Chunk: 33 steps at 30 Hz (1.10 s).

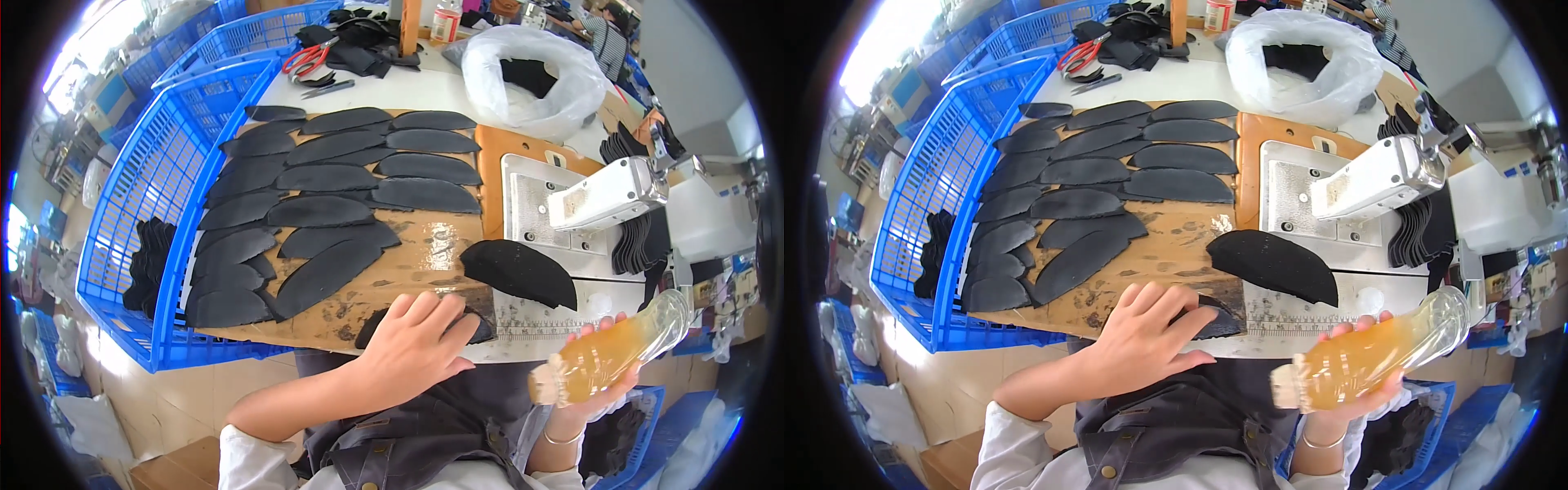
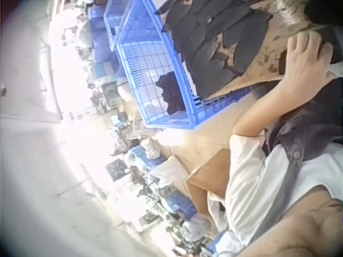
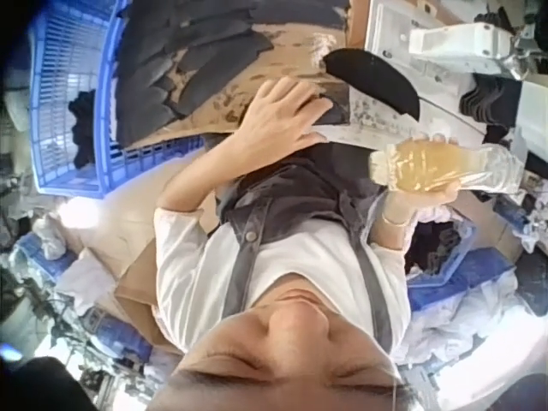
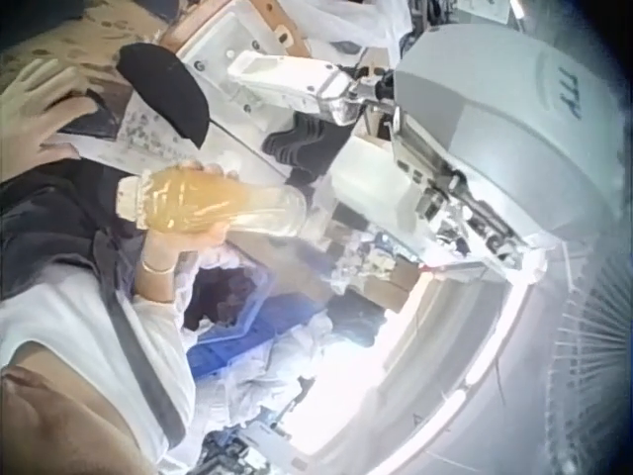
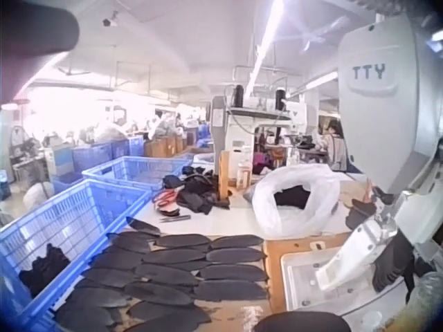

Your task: Applying adhesive from a squeeze bottle to the edges of black fabric shoe parts and stacking them.

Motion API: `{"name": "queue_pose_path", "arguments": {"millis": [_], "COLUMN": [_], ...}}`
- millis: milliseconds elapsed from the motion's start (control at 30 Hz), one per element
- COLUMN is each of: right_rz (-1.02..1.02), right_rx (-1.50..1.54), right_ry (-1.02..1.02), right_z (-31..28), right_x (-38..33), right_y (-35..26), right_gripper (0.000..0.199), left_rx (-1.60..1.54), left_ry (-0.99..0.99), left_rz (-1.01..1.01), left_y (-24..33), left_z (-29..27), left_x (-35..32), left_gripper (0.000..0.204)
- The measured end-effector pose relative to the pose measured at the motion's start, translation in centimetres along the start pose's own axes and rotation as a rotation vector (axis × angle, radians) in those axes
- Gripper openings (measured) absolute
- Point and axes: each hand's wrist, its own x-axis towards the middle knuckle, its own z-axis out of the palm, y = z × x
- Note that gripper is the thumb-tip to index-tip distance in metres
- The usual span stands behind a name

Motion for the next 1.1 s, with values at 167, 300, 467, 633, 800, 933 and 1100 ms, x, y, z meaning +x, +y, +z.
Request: {"name": "queue_pose_path", "arguments": {"millis": [167, 300, 467, 633, 800, 933, 1100], "right_rz": [-0.023, 0.02, 0.078, 0.142, 0.332, 0.39, 0.42], "right_rx": [-0.132, -0.108, -0.056, -0.119, -0.033, -0.004, -0.131], "right_ry": [-0.071, -0.057, 0.09, 0.04, -0.119, -0.097, -0.096], "right_z": [-0.4, -0.7, -1.1, -0.1, 1.2, 1.2, 1.4], "right_x": [-0.7, -0.7, -0.5, -0.2, 0.6, 0.6, 0.3], "right_y": [1.1, 1.2, 1.5, 2.4, 3.6, 4.1, 4.7], "right_gripper": [0.066, 0.068, 0.074, 0.071, 0.072, 0.074, 0.074], "left_rx": [0.044, 0.094, 0.176, 0.108, 0.054, 0.004, -0.14], "left_ry": [-0.21, -0.19, -0.133, -0.038, 0.114, 0.18, 0.254], "left_rz": [-0.04, -0.025, -0.022, -0.084, -0.159, -0.265, -0.302], "left_y": [0.2, 0.7, 1.2, 1.5, 1.1, 1.3, 0.8], "left_z": [0.6, 0.3, 0.6, 1.4, 1.7, 1.5, 0.9], "left_x": [1.9, 2.0, 1.3, 1.0, 0.7, 0.7, -0.3], "left_gripper": [0.053, 0.049, 0.044, 0.042, 0.04, 0.036, 0.024]}}
